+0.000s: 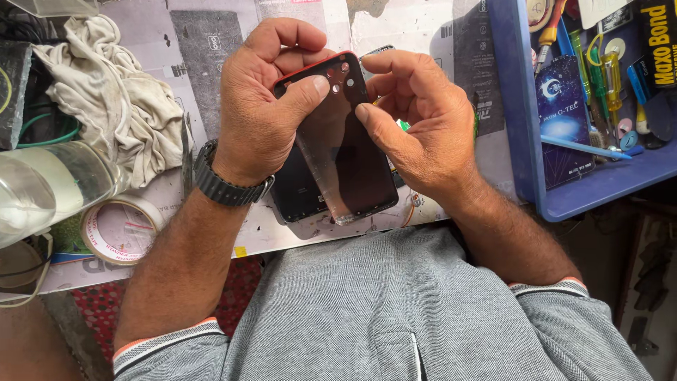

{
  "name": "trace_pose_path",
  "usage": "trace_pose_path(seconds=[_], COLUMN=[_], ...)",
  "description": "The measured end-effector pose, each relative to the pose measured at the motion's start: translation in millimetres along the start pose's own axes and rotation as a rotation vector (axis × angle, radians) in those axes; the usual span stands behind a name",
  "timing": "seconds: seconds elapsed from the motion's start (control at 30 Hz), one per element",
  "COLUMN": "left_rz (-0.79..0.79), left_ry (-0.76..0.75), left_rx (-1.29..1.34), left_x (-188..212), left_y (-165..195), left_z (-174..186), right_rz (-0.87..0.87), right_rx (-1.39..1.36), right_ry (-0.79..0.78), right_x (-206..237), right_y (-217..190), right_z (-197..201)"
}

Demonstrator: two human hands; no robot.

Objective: The person uses a green utility knife to pry and separate the back cover of a smartphone. They then compare the removed black back cover with a red replacement back cover, aligning them to check fit and camera module placement.

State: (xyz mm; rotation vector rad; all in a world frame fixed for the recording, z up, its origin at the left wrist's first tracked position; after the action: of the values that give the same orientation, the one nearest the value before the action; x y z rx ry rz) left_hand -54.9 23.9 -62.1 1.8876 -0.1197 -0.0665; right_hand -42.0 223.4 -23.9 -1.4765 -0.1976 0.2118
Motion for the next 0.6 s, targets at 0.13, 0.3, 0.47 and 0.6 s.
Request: trace_pose_path(seconds=[0.13,0.3,0.47,0.6], left_rz=[-0.007,-0.098,-0.168,-0.215], left_ry=[0.010,0.067,0.126,0.127], left_rx=[0.010,-0.003,0.168,0.062], left_x=[1,-2,-2,-2], left_y=[4,14,9,-1], left_z=[-1,6,10,14], right_rz=[-0.064,-0.213,-0.468,-0.517], right_rx=[-0.046,-0.303,-0.746,-0.709], right_ry=[0.024,-0.090,-0.277,-0.378], right_x=[0,-1,1,0], right_y=[2,5,1,-4], right_z=[-1,-1,-11,-20])
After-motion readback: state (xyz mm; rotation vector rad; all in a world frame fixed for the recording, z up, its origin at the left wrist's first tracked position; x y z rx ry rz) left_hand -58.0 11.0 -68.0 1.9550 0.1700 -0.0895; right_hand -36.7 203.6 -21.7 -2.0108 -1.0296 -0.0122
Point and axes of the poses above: each hand's wrist, its own x-axis away from the middle knuckle, its own z-axis out of the back of the hand, y = z × x, the point moved 4 cm from there along -x, towards the middle knuckle, and after that the axes turned 7 degrees about y, right-handed, at the moved point
